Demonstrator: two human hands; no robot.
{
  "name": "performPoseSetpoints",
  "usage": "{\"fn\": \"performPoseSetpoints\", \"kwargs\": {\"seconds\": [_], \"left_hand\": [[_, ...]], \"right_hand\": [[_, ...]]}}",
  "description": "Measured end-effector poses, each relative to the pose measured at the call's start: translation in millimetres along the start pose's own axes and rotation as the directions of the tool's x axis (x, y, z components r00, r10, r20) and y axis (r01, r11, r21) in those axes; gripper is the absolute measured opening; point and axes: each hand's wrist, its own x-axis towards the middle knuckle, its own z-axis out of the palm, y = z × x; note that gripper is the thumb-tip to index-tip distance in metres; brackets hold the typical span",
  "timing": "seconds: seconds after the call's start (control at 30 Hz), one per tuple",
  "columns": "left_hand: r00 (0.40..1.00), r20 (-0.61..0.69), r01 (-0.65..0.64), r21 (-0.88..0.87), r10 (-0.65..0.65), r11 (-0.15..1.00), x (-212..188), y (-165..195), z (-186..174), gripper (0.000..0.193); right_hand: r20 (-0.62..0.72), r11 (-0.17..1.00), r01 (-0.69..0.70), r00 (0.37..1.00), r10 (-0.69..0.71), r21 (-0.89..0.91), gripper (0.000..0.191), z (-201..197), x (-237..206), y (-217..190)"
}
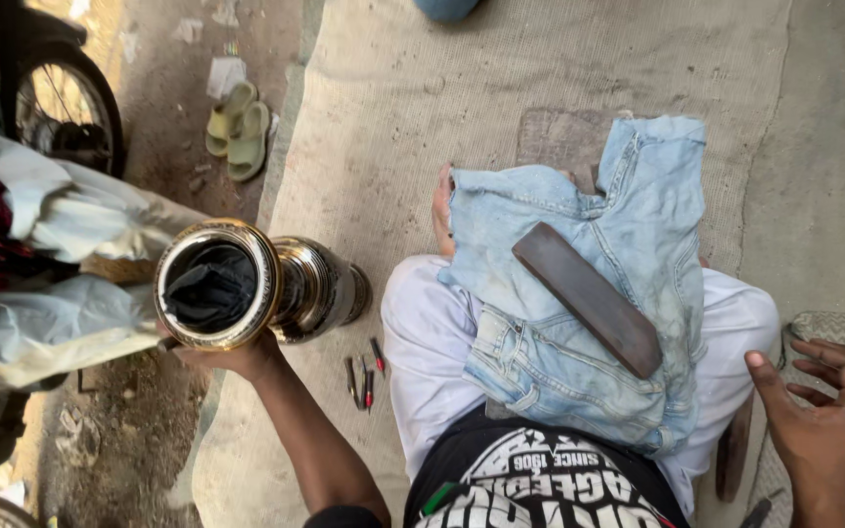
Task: The person sits on the ground with an engraved brass vase on their lap and rubs its surface with an abrasive stone, repositioning the vase to work different areas. They then set the vase aside and sharpen a small pointed tool against a flat stone resting on a denim cloth.
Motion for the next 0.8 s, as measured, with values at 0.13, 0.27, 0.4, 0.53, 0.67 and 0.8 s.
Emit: {"fn": "performPoseSetpoints", "kwargs": {"seconds": [0.13, 0.27, 0.4, 0.53, 0.67, 0.8], "left_hand": [[0.998, -0.005, 0.063, 0.009, -0.062, 0.998, -9, 3, -26, 0.047], [0.988, 0.001, 0.153, -0.019, -0.153, 0.988, -20, 23, -59, 0.044], [0.967, 0.0, 0.254, -0.056, -0.255, 0.966, -18, 40, -74, 0.041], [0.957, 0.044, 0.29, -0.079, -0.287, 0.954, -17, 56, -70, 0.043], [0.947, 0.142, 0.309, -0.164, -0.287, 0.937, -27, 72, -64, 0.049], [0.948, 0.172, 0.294, -0.137, -0.269, 0.946, -33, 85, -62, 0.059]], "right_hand": [[0.024, 0.999, -0.001, 1.0, 0.0, 0.037, 0.036, 10, 9, -12], [0.029, 0.995, 0.046, 0.998, -0.049, 0.094, 0.036, 18, 17, -25], [0.047, 0.986, 0.121, 0.991, -0.127, 0.115, 0.033, 15, 20, -40], [0.03, 0.978, 0.136, 0.989, -0.142, 0.156, 0.034, 9, 19, -45], [0.013, 0.977, 0.181, 0.983, -0.183, 0.112, 0.034, 1, 12, -34], [0.004, 0.975, 0.156, 0.987, -0.159, 0.161, 0.033, -4, 4, -17]]}}
